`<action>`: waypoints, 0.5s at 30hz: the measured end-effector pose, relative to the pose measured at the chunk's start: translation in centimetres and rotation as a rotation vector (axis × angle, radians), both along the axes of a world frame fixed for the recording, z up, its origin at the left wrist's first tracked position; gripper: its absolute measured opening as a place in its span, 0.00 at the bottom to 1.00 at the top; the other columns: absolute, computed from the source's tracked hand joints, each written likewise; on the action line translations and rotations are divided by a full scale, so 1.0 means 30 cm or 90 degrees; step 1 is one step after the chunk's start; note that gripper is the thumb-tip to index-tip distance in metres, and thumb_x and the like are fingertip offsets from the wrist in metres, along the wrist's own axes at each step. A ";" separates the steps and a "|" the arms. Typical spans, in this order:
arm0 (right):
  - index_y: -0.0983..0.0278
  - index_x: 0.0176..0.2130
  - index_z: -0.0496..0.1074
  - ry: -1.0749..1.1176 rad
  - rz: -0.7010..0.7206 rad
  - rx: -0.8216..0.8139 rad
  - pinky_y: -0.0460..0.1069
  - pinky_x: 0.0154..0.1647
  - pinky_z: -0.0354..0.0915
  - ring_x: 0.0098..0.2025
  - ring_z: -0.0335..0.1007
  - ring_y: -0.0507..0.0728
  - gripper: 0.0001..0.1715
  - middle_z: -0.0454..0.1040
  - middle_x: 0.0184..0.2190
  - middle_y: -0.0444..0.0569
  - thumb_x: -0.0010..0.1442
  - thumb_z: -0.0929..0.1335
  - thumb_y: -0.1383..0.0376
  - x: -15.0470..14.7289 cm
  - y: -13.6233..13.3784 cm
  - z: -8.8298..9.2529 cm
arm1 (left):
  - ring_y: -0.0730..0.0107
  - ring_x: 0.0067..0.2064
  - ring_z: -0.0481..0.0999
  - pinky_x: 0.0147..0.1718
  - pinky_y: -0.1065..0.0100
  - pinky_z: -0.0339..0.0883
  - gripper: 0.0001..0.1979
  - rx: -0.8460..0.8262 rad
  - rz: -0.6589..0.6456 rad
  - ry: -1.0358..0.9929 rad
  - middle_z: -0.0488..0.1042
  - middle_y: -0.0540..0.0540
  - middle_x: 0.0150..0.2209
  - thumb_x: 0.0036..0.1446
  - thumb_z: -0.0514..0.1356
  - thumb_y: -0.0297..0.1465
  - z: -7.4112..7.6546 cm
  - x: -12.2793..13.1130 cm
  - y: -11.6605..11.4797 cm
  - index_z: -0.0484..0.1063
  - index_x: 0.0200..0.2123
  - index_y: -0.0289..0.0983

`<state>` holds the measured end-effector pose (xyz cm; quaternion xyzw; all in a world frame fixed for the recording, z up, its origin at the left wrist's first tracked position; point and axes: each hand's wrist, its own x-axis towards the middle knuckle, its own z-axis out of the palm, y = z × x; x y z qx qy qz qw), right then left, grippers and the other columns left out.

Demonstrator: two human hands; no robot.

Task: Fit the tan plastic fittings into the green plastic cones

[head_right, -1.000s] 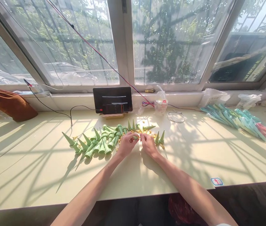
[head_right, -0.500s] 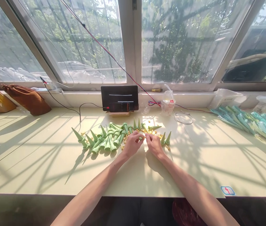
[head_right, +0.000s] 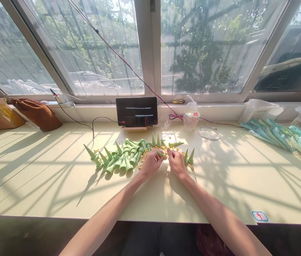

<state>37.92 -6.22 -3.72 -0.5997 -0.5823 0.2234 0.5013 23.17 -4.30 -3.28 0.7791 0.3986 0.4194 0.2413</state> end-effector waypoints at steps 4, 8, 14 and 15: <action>0.61 0.18 0.54 0.003 0.003 0.022 0.49 0.25 0.51 0.21 0.53 0.53 0.36 0.58 0.15 0.43 0.65 0.57 0.39 -0.007 -0.004 0.004 | 0.71 0.28 0.68 0.30 0.68 0.61 0.08 0.017 0.040 0.028 0.69 0.49 0.27 0.58 0.61 0.31 -0.001 -0.001 0.000 0.67 0.27 0.38; 0.61 0.18 0.57 0.009 0.031 0.029 0.50 0.25 0.52 0.21 0.55 0.53 0.35 0.60 0.16 0.44 0.66 0.57 0.42 -0.014 -0.007 0.002 | 0.72 0.26 0.64 0.27 0.69 0.57 0.14 0.044 0.098 0.050 0.66 0.51 0.25 0.58 0.61 0.34 0.006 -0.010 0.003 0.61 0.23 0.38; 0.60 0.18 0.58 0.015 0.053 0.026 0.49 0.26 0.53 0.21 0.55 0.53 0.34 0.59 0.15 0.43 0.65 0.58 0.43 -0.025 -0.003 -0.005 | 0.71 0.26 0.64 0.26 0.69 0.55 0.16 0.075 0.151 0.072 0.66 0.50 0.23 0.61 0.59 0.36 0.035 -0.029 -0.008 0.61 0.23 0.39; 0.61 0.18 0.59 0.012 0.055 0.025 0.49 0.26 0.53 0.21 0.56 0.53 0.34 0.60 0.15 0.43 0.65 0.58 0.43 -0.026 -0.001 -0.005 | 0.71 0.26 0.64 0.26 0.69 0.55 0.16 0.070 0.155 0.074 0.66 0.50 0.23 0.61 0.58 0.36 0.039 -0.033 -0.012 0.61 0.23 0.39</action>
